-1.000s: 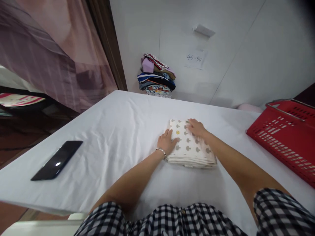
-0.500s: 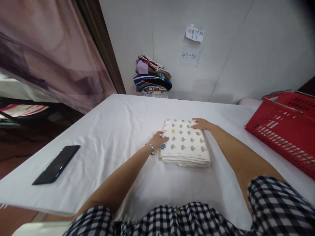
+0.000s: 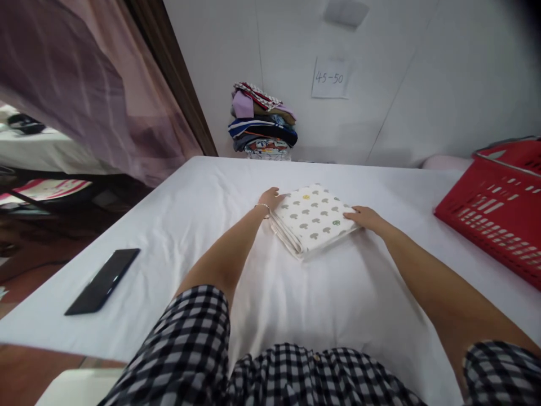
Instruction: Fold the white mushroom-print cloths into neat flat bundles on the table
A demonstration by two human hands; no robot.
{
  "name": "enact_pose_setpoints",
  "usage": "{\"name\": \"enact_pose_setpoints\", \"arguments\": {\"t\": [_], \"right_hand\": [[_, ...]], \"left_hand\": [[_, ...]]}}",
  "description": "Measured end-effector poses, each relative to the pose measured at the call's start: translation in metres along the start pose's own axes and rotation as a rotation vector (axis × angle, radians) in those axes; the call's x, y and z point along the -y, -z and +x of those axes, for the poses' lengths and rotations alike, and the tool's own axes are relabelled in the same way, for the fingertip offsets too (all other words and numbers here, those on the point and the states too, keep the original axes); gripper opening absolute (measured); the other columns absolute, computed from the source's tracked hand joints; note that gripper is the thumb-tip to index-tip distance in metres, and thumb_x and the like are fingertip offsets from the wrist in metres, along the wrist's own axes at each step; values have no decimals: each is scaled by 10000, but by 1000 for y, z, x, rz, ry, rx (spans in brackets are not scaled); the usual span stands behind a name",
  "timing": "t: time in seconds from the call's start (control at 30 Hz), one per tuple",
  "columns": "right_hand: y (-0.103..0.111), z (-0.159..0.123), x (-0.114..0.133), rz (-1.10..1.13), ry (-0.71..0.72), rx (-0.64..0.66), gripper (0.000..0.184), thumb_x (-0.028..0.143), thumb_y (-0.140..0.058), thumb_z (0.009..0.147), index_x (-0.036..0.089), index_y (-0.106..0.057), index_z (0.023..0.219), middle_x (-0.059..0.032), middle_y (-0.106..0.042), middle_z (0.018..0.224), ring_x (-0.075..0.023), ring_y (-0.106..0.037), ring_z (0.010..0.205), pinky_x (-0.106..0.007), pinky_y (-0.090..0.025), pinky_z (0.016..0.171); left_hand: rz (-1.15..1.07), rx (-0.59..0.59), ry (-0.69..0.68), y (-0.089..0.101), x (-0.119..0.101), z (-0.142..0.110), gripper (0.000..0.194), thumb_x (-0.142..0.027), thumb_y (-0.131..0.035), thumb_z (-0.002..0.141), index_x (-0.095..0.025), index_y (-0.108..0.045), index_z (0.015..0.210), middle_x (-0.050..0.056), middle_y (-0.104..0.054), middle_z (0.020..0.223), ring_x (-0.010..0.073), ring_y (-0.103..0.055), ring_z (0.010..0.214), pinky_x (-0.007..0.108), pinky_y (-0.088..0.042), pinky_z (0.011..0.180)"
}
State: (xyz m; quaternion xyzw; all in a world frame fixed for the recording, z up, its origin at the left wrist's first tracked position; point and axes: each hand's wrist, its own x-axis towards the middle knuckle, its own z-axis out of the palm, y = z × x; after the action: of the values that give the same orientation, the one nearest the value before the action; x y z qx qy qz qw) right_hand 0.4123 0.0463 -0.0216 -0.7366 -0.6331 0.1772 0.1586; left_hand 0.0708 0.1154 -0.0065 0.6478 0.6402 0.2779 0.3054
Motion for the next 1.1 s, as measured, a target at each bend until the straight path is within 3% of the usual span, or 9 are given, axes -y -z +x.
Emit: {"name": "enact_pose_setpoints", "arguments": {"t": [0.13,0.23,0.33,0.5,0.6,0.7,0.87,0.97,1.1], "right_hand": [[2,-3,1,16,-44,92,676,629,-511,712,179,-568,1213,-122,-541,1269,-333,-518,1118,-419,-426,900],[0,-3,5,-26,-30,84,672,591,-498,739,151,-538,1246,-141,-526,1282,-344,-490,1152,-435,-394,935],[1,-9,8,-28,-25,95,658,557,-504,749,138,-526,1255,-152,-528,1277,-348,-490,1151,-433,-390,936],[8,-43,0,-3,-85,87,729,633,-516,713,144,-527,1254,-160,-501,1302,-356,-487,1148,-408,-409,903],[9,-67,-10,-29,-110,58,742,677,-476,720,154,-538,1242,-165,-526,1269,-357,-505,1118,-409,-413,876],[9,-82,-12,-66,-103,1,715,665,-435,753,148,-535,1237,-169,-565,1201,-338,-540,1054,-420,-421,846],[6,-101,23,101,271,-266,427,474,-455,814,198,-595,1109,-91,-600,1104,-228,-561,974,-320,-453,741],[-5,-117,62,298,503,-131,274,390,-462,830,224,-635,962,-50,-629,1006,-189,-564,924,-256,-443,631],[-25,-133,106,297,690,74,194,329,-480,830,224,-643,828,-23,-629,871,-156,-553,816,-262,-414,694]], "left_hand": [[-193,-181,136,12,24,-31,355,-376,-516,820,-154,-587,1086,82,-630,1121,171,-577,1012,270,-450,846],[-387,-220,264,27,33,-59,287,-314,-516,812,-139,-600,1025,89,-650,1059,157,-617,913,248,-489,733],[-501,-145,295,29,34,-92,241,-286,-546,793,-148,-597,984,84,-654,1039,116,-637,781,221,-494,661],[-574,93,252,11,26,-143,222,-298,-612,738,-153,-622,907,59,-678,908,93,-614,646,210,-493,595],[-549,197,215,-1,22,-161,214,-303,-637,714,-164,-636,876,40,-678,885,92,-607,640,206,-490,580],[-505,221,189,-9,16,-172,173,-291,-627,724,-165,-636,842,20,-671,825,84,-591,611,198,-475,554],[-460,215,195,-12,3,-185,87,-231,-603,741,-145,-600,730,-4,-627,691,65,-551,553,184,-444,516],[-449,218,204,-15,-3,-192,94,-220,-604,736,-142,-581,690,-7,-615,657,63,-535,522,184,-428,492],[-422,198,228,-20,-8,-195,157,-278,-590,753,-140,-580,679,1,-617,643,60,-510,475,181,-401,451]]}}
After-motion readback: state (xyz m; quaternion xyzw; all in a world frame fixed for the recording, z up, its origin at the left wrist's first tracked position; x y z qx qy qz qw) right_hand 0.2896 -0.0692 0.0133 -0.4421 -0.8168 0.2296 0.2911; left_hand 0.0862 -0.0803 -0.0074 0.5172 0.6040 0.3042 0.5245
